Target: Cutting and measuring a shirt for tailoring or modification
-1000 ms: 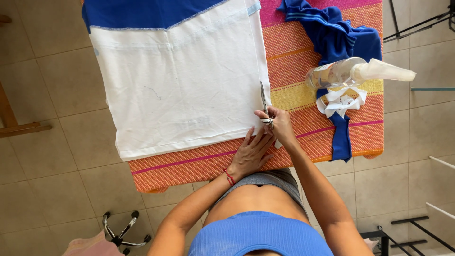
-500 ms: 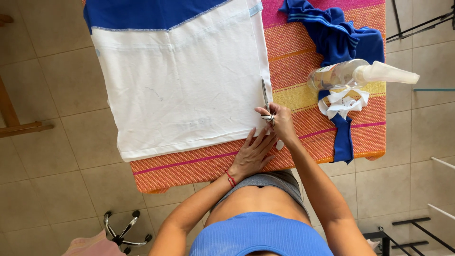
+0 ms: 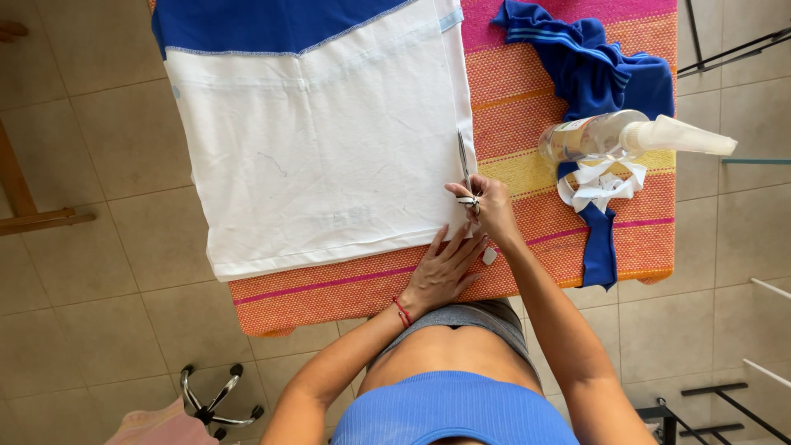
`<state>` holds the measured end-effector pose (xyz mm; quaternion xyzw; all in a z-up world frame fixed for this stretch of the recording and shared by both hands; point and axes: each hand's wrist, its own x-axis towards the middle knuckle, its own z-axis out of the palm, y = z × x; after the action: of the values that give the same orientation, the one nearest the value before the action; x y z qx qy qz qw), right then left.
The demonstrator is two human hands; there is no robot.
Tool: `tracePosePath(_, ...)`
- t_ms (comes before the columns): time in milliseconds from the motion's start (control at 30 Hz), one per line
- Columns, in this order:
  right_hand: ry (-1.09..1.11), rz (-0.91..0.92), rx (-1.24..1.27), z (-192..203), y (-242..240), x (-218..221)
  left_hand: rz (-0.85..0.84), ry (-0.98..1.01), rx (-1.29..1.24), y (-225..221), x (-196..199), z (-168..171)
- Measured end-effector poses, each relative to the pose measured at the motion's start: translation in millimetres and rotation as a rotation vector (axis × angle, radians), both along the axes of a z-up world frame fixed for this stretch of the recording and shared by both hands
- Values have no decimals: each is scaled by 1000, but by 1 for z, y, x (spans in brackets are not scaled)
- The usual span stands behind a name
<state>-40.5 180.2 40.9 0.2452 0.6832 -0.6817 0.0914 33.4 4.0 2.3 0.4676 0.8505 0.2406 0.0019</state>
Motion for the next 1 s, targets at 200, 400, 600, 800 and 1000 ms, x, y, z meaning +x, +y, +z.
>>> tracePosePath(200,21,18,20,-27,10,-12,-11,-2,45,-1,-6,9)
tracePosePath(400,6,7,38,11,-2,-16,0,-38,105,0,-7,7)
tracePosePath(600,43,21,14,-47,13,-26,-17,-41,95,-1,-9,6)
tracePosePath(800,30,-11,8,-8,2,-31,-17,-51,96,-1,-8,6)
tracePosePath(1000,68,-11,17,-43,11,-43,-34,-55,95,-3,-11,10)
